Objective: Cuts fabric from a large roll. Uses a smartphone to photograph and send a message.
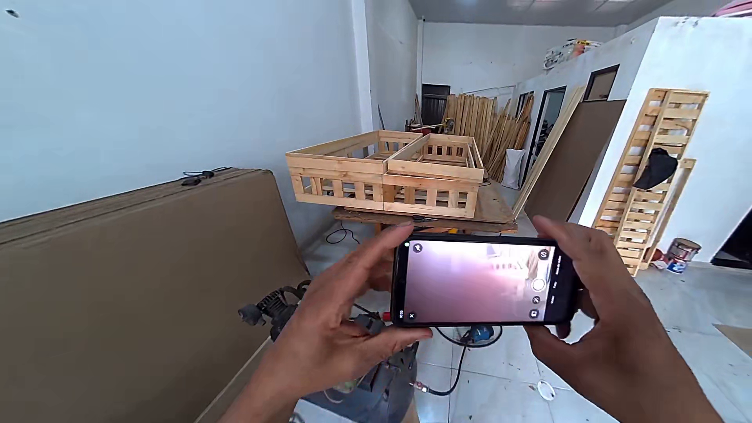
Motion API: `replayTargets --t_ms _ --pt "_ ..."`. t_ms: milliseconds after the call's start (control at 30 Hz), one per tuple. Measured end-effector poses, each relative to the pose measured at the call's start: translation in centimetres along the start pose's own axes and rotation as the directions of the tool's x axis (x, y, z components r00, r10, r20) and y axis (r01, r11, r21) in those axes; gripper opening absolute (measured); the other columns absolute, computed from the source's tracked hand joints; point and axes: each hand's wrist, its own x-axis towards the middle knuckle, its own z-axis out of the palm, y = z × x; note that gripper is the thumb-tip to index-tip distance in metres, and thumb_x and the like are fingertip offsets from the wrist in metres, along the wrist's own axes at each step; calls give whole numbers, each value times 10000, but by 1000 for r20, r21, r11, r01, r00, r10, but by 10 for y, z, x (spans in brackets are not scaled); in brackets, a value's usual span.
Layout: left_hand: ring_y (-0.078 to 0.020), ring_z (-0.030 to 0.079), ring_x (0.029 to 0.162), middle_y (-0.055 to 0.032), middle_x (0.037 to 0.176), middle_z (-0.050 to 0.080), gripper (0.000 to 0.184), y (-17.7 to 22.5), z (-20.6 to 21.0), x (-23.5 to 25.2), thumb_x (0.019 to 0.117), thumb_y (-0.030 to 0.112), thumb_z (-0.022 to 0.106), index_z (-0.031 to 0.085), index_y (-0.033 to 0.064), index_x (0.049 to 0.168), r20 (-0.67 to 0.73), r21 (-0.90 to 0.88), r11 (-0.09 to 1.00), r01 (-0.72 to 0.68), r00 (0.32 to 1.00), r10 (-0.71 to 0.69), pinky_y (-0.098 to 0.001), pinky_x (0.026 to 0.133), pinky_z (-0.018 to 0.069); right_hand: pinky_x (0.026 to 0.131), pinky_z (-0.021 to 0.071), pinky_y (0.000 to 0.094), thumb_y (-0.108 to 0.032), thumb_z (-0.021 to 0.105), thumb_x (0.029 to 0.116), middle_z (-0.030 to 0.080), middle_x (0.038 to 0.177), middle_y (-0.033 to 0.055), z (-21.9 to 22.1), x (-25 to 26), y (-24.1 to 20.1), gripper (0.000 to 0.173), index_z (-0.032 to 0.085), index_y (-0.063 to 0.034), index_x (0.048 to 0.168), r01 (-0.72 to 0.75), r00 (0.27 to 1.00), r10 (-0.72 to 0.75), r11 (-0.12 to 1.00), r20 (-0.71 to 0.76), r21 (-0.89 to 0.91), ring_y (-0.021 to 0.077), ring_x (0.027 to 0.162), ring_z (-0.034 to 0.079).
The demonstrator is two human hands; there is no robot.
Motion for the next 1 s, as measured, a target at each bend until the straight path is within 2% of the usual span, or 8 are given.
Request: replayTargets --t_ms 67,167,233,267,333,433,567,1000 --pt "-177 679 1118 -8 1327 646 959 3 2 4 742 300 927 422 211 1552 -53 24 1000 -15 998 16 -322 918 623 559 645 351 -153 846 670 533 1328 21 2 -4 0 1042 358 -378 1563 -111 993 115 968 -7 224 148 797 686" --pt "-135 657 1117 51 1280 655 946 6 3 5 691 371 946 480 210 1499 -90 134 990 -42 994 54 -311 965 589 640 660 418 -106 781 688 559 1366 57 2 -8 -1 1035 317 -342 1583 -162 987 152 867 60 471 254 938 703" --pt "-159 610 1200 50 1332 610 925 7 1 6 658 425 946 520 214 1451 -92 221 974 -50 993 72 -353 1023 562 752 654 435 -140 719 779 584 1362 97 -2 -9 -1 906 319 -267 1582 -144 990 109 787 95 600 284 1056 689" --pt "-189 575 1259 27 1381 574 917 8 1 7 647 438 945 535 205 1433 -87 250 967 -57 993 81 -382 1053 545 735 639 405 -179 669 848 592 1338 106 -3 -9 0 802 331 -234 1574 -122 992 79 767 96 630 263 1028 683" --pt "-201 526 1310 20 1423 525 905 9 2 9 631 473 940 558 213 1409 -98 295 953 -63 991 96 -384 1073 522 574 582 313 -224 557 940 625 1242 115 -2 -9 1 627 396 -216 1545 -106 994 84 751 65 652 209 850 674" --pt "-201 493 1346 38 1419 513 888 6 5 10 625 514 930 572 237 1389 -119 360 929 -81 984 132 -393 1106 490 500 548 283 -223 496 990 656 1141 107 0 -7 -1 512 470 -236 1500 -110 991 132 777 10 620 189 727 658" --pt "-283 420 1423 10 1451 515 903 4 6 10 617 544 919 578 229 1392 -115 432 895 -113 977 179 -481 1162 425 490 548 271 -180 527 989 665 1108 105 1 -6 -1 484 507 -241 1469 -102 988 150 792 -30 602 180 712 661" --pt "-308 413 1428 9 1452 519 901 2 5 13 605 523 930 584 240 1387 -121 431 895 -117 975 186 -516 1173 412 467 544 257 -160 599 960 673 1099 88 4 0 -2 501 517 -243 1447 -93 984 162 814 -71 573 175 674 657"
